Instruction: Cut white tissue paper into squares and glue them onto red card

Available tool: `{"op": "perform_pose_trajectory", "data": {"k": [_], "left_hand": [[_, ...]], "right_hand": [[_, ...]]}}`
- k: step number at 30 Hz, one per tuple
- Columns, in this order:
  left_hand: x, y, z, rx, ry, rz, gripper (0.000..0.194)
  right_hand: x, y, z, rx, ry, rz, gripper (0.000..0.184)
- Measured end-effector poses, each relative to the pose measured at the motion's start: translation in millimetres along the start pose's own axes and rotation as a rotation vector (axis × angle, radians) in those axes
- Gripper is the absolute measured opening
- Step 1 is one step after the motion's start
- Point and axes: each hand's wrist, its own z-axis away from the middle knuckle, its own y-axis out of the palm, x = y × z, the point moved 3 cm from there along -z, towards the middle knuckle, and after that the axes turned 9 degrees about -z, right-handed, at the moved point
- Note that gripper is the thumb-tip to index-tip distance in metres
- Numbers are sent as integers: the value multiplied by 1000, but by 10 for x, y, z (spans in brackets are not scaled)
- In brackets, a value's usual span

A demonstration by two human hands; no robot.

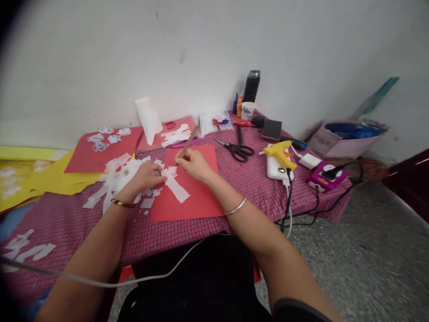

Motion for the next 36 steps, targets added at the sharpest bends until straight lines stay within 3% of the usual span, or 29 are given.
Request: {"op": "perform_pose_trajectory", "data": {"k": [7,15,25,29,36], "left_hand": [[-112,-105,38,-34,-64,233,8],[-542,-250,223,-77,-124,940,14],[-852,-375,340,-47,-175,1350,19],[-894,-398,352,-2,-165,1321,21],[-851,-383,359,-76,-208,1233,17]], "right_hand": [[47,-12,2,-24,-11,-32,8],[165,68,43,44,-36,-188,14],[360,29,116,-8,-144,-332,31],[438,39,154,-3,-191,-311,32],[422,70,159,61,-187,-267,29]]}}
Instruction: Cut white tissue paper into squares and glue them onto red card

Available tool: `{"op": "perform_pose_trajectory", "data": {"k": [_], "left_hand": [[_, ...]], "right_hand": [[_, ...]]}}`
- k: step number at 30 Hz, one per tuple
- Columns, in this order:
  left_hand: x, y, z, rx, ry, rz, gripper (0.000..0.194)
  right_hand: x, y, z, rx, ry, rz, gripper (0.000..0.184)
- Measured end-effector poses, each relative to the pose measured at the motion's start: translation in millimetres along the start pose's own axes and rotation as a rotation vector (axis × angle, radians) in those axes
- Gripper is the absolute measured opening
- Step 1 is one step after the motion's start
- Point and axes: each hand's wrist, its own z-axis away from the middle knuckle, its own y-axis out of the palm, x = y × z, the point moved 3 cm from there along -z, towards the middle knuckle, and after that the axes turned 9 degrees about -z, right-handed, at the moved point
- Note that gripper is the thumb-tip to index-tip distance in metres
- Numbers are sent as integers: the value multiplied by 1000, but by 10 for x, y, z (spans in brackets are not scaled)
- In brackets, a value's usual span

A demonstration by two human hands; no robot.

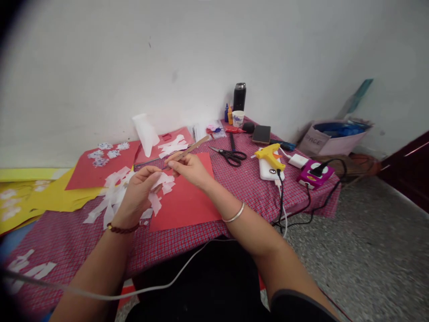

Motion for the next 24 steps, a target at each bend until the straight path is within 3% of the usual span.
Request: {"op": "perform_pose_trajectory", "data": {"k": [24], "left_hand": [[12,8,-26,10,52,110,15]], "right_hand": [[-39,18,-3,41,28,4,25]]}}
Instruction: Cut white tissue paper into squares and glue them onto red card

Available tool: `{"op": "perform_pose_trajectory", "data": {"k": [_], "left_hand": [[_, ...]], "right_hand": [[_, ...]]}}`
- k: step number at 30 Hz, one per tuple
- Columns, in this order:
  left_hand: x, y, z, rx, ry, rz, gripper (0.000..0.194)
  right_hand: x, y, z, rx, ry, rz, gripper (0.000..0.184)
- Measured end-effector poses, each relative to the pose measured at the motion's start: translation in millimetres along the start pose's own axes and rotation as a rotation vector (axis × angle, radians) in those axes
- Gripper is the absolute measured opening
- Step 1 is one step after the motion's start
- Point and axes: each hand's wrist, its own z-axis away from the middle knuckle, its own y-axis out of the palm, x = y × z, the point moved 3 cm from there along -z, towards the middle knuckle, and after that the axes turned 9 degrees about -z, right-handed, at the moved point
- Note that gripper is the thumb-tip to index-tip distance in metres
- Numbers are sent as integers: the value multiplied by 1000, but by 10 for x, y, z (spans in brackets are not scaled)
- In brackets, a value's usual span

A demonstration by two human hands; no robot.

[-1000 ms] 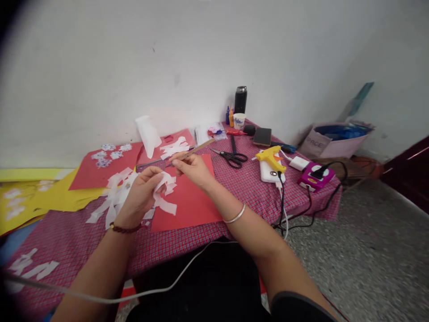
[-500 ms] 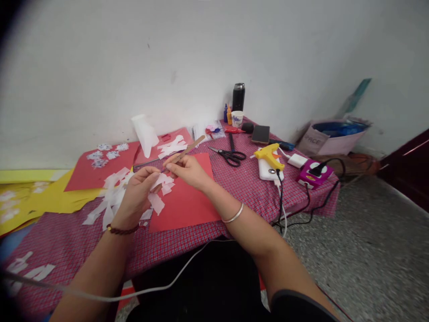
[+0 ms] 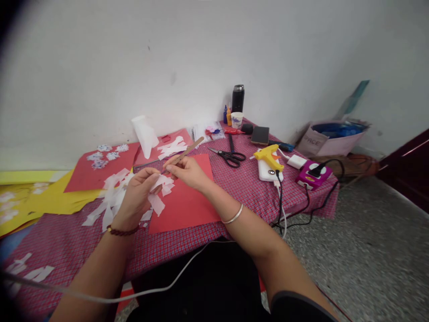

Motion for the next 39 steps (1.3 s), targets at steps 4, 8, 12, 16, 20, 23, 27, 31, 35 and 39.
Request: {"op": "perform_pose_trajectory", "data": {"k": [4,8,12,16,20,23,27,31,35,39], "left_hand": [[5,2,-5,-15,3,-2,16],[5,-2,-11,-41,22,0,16],[16,-13,-11,-50,1,-4,17],[28,-9,-9,-26,-3,16,17],[36,-2,-4,-19,-17,17,18],[40,0,0,-19,-33,10,17],[55,-10,-5,-16,-38,-14,17],[72,-18,-12,13,-41,-36,17],[59,-9,-6,4,-67,-52,18],[33,1,5,-34,-68,-47,21]], "right_hand": [[8,17,10,24,1,4,21],[17,34,24,27,9,20,18],[10,35,22,22,21,26,17],[-9,23,13,-8,50,24,17],[-13,21,12,-26,43,4,20],[-8,26,10,-11,25,-16,22],[-7,29,6,-9,42,-19,22],[-1,35,7,-12,56,-23,20],[-9,34,8,-13,78,-14,18],[-15,-3,-2,-46,34,4,19]]}}
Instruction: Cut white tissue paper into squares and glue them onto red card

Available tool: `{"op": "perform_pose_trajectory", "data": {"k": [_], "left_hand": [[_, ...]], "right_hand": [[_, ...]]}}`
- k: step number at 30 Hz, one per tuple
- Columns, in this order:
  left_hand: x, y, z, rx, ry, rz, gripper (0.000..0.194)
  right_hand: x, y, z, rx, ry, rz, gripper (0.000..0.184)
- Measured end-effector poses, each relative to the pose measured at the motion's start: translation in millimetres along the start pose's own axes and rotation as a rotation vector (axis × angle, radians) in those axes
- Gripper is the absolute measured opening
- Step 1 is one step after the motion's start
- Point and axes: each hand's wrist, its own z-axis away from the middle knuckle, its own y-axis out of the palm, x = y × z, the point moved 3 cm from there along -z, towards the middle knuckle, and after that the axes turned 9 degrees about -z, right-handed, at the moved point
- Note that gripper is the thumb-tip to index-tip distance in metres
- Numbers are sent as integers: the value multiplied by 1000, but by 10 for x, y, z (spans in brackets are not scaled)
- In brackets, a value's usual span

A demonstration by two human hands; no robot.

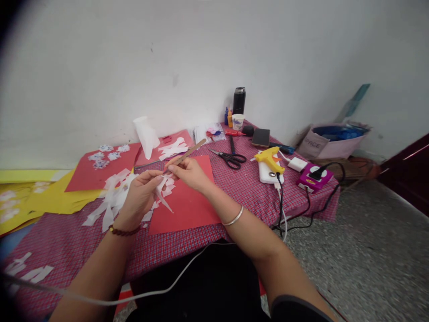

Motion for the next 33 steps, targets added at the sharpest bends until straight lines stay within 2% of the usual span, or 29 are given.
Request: {"op": "perform_pose_trajectory", "data": {"k": [5,13,33], "left_hand": [[-14,-13,0,-40,30,-14,20],[-13,-24,-3,-65,16,14,19],[-3,-28,-10,-69,28,8,17]], "right_hand": [[16,-13,0,23,-61,27,22],[25,15,11,37,-4,74,23],[14,19,11,9,-31,85,25]]}}
